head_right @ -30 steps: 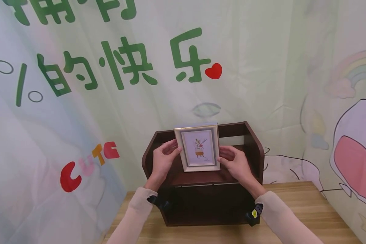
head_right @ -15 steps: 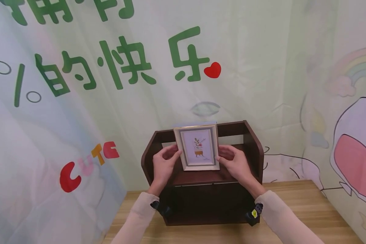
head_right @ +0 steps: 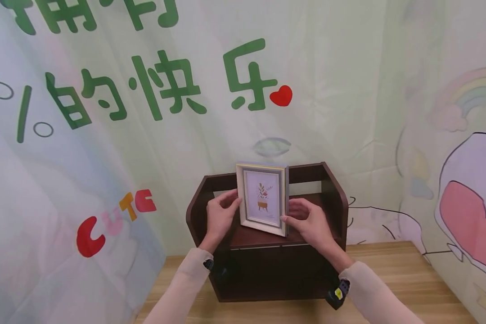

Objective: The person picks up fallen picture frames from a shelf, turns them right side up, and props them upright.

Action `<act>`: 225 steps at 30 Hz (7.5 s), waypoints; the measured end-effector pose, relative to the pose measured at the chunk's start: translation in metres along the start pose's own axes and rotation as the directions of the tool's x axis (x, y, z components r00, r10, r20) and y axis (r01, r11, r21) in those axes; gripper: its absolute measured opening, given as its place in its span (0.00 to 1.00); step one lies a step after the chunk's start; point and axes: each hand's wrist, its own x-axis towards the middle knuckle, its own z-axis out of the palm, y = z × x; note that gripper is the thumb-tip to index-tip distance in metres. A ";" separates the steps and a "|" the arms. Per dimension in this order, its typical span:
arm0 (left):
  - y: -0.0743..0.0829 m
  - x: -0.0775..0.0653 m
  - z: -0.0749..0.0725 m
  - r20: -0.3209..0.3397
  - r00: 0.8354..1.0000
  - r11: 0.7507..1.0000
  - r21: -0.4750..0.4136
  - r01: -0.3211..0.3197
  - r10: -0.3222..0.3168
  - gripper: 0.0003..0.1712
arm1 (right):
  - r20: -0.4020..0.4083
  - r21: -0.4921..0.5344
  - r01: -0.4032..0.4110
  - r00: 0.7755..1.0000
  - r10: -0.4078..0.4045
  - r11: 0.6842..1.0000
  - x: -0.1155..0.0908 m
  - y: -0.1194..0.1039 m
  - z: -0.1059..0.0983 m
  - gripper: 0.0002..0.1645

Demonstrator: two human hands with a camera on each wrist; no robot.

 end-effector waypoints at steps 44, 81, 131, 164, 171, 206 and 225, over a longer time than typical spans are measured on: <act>-0.012 0.025 0.035 0.142 0.990 0.988 -0.150 0.037 -0.015 0.13 | -0.050 -0.027 0.121 0.991 -0.122 0.992 -0.025 -0.023 0.054 0.20; 0.072 0.007 -0.038 0.358 0.729 0.727 0.168 -0.666 0.584 0.32 | -0.067 -0.031 0.142 0.987 -0.144 0.989 -0.027 -0.024 0.053 0.20; 0.078 0.014 -0.010 0.351 0.580 0.569 0.146 -0.809 0.735 0.28 | -0.091 -0.421 0.307 0.922 -0.377 0.854 0.033 -0.007 0.053 0.07; 0.090 0.013 0.043 0.436 0.580 0.608 0.090 -0.789 0.688 0.24 | -0.165 -0.557 0.319 0.862 -0.478 0.767 0.015 0.022 0.014 0.07; 0.096 0.010 0.056 0.519 0.548 0.609 0.064 -0.791 0.656 0.24 | -0.166 -0.577 0.307 0.863 -0.477 0.757 0.009 0.028 0.010 0.05; 0.053 0.031 0.038 0.421 0.860 0.935 0.069 -0.348 0.289 0.26 | -0.238 -0.363 0.237 0.911 -0.336 0.901 -0.029 -0.005 0.011 0.11; -0.001 0.037 0.071 0.340 0.937 0.990 0.140 0.035 -0.081 0.21 | -0.419 -0.143 0.088 0.897 -0.141 0.986 -0.043 -0.028 0.043 0.15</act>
